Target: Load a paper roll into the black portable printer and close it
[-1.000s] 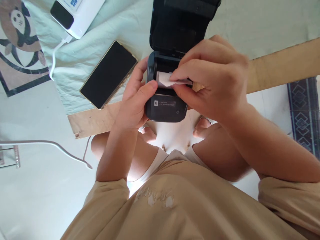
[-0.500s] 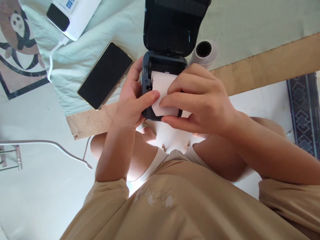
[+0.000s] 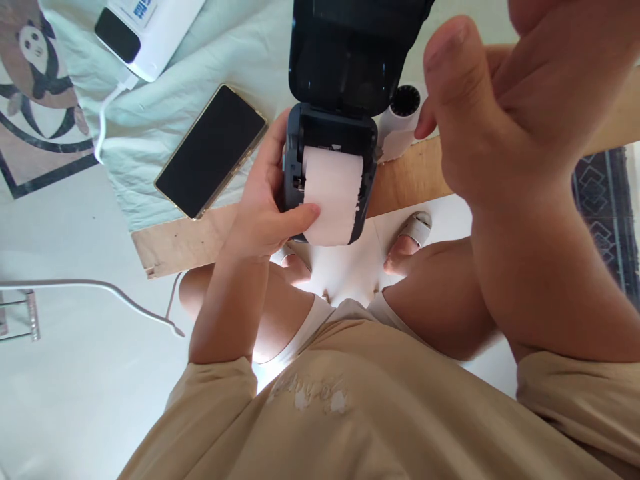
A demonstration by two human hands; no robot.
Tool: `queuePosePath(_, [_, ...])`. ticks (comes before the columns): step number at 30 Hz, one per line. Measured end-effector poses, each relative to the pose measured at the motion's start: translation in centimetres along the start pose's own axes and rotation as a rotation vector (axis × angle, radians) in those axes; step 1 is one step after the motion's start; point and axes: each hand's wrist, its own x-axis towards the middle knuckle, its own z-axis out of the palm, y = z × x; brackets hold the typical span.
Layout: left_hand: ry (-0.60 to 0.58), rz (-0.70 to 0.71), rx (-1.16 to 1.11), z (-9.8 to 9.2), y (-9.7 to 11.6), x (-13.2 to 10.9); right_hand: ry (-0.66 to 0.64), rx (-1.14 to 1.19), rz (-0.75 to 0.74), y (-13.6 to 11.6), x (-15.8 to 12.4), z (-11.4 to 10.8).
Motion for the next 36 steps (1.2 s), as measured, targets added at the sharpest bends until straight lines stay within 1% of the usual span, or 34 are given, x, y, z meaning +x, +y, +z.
queuePosePath(1, [0.001,-0.013,0.011,0.0,0.1,0.0,0.005,-0.03,-0.017,-0.3,0.0,0.0])
queuePosePath(3, [0.012,-0.039,0.019,0.1,0.3,-0.1,0.022,-0.096,-0.1,-0.7,-0.1,-0.1])
queuePosePath(7, [0.045,-0.053,0.004,0.3,0.5,-0.3,-0.172,-0.148,-0.224,-1.1,-0.5,-0.2])
queuePosePath(10, [0.054,-0.077,0.016,0.3,0.6,-0.3,-0.272,-0.15,-0.288,-1.0,-0.8,-0.2])
queuePosePath(13, [0.038,-0.066,-0.008,0.4,0.7,-0.4,-0.346,-0.141,-0.298,-0.8,-1.1,0.1])
queuePosePath(16, [0.045,-0.097,-0.011,0.4,0.6,-0.3,-0.417,-0.16,-0.275,-0.7,-1.4,0.4])
queuePosePath(20, [0.006,-0.075,-0.002,0.2,0.3,-0.2,-0.41,-0.176,-0.278,-0.6,-1.5,0.6])
queuePosePath(26, [-0.046,-0.001,-0.002,0.0,-0.3,0.1,-0.462,-0.165,-0.257,-0.7,-1.3,0.7])
queuePosePath(29, [-0.048,0.019,-0.062,0.3,-0.3,0.2,-0.443,-0.161,-0.248,-0.6,-1.5,0.9])
queuePosePath(31, [-0.03,0.02,-0.115,0.6,0.1,0.2,-0.401,-0.132,-0.277,-0.6,-1.9,1.2])
queuePosePath(34, [0.082,-0.004,-0.124,1.2,1.1,-0.2,-0.319,-0.109,-0.349,-0.5,-2.5,1.7])
queuePosePath(36, [0.141,-0.063,-0.11,1.4,1.7,-0.6,-0.258,-0.105,-0.39,-0.5,-2.8,2.0])
